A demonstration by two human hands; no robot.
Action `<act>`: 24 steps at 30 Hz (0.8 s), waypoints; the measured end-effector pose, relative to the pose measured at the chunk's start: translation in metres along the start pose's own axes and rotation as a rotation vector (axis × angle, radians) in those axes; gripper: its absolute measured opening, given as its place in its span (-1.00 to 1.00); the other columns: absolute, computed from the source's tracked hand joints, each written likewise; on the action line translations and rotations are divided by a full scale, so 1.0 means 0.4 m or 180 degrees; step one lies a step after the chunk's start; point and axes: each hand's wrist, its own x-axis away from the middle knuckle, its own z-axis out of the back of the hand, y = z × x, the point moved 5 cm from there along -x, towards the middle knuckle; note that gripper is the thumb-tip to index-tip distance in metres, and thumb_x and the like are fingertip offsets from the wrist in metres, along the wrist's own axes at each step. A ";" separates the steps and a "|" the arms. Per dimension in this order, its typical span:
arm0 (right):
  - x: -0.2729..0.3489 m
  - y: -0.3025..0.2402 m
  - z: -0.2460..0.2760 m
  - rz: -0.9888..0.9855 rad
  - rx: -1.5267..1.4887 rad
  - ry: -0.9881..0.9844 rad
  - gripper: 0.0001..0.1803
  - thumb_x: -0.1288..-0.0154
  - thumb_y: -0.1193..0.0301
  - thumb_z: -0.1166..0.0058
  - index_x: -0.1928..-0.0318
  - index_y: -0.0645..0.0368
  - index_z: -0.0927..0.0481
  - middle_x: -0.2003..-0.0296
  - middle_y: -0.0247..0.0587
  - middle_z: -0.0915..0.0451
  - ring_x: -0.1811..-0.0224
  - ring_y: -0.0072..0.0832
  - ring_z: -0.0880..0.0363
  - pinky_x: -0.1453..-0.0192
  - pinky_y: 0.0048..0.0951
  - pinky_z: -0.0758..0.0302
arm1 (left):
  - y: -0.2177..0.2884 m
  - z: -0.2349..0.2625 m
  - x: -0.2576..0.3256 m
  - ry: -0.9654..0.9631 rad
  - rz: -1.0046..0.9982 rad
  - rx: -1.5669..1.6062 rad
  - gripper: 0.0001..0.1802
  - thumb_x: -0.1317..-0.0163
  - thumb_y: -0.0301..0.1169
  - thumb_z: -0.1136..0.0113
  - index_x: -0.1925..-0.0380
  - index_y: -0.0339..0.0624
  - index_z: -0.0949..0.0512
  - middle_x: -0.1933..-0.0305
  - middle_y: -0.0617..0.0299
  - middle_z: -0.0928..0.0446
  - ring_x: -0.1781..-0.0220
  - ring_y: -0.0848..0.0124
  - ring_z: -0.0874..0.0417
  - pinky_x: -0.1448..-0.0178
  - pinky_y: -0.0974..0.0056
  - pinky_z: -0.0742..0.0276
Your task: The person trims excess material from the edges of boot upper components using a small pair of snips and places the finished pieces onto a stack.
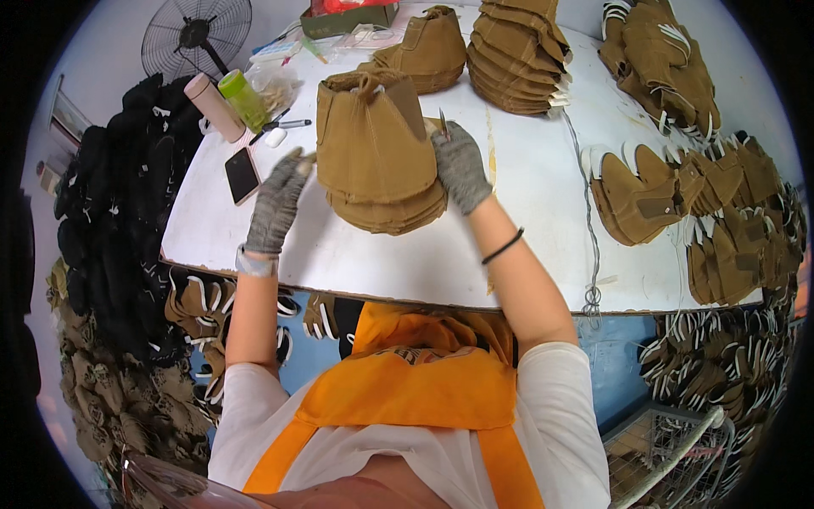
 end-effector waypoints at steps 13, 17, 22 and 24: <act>0.045 -0.079 0.011 -0.0265 -0.0782 0.0014 -0.52 -0.36 0.08 -0.08 -0.02 0.27 -0.53 0.17 -0.19 -0.62 0.16 -0.52 -0.54 0.03 -0.47 -0.52 | 0.232 -0.167 -0.048 0.0301 -0.2208 -0.1326 -0.13 0.28 -0.10 -0.60 -0.13 -0.01 -0.45 -0.07 0.11 -0.34 -0.13 0.20 -0.46 -0.19 0.23 -0.51; 0.040 0.016 -0.008 -0.0263 -0.0654 -0.0091 -0.54 -0.38 0.13 -0.06 -0.04 0.28 -0.51 0.12 -0.16 -0.61 0.12 -0.50 -0.55 0.00 -0.45 -0.52 | 0.183 -0.187 -0.057 0.0073 -0.1576 -0.0923 -0.05 0.24 -0.21 -0.62 -0.20 -0.09 -0.31 -0.10 0.10 -0.39 -0.14 0.25 -0.48 -0.22 0.20 -0.48; 0.046 0.046 -0.002 -0.0369 -0.0581 -0.0185 -0.63 -0.41 0.27 0.01 -0.07 0.27 -0.50 0.12 -0.14 -0.61 0.11 -0.48 -0.55 -0.02 -0.44 -0.51 | 0.192 -0.197 -0.075 0.0074 -0.1200 -0.0466 0.18 0.31 -0.20 -0.66 -0.33 -0.20 -0.14 -0.07 0.05 -0.41 -0.11 0.25 -0.51 -0.23 0.20 -0.48; 0.046 0.066 -0.003 -0.0350 -0.0393 -0.0278 -0.65 -0.40 0.32 0.04 -0.07 0.27 -0.50 0.13 -0.14 -0.62 0.12 -0.48 -0.55 -0.01 -0.45 -0.50 | 0.166 -0.200 -0.081 0.0004 -0.1103 -0.0124 0.21 0.31 -0.17 -0.66 -0.34 -0.22 -0.11 -0.09 0.03 -0.41 -0.14 0.24 -0.50 -0.26 0.20 -0.46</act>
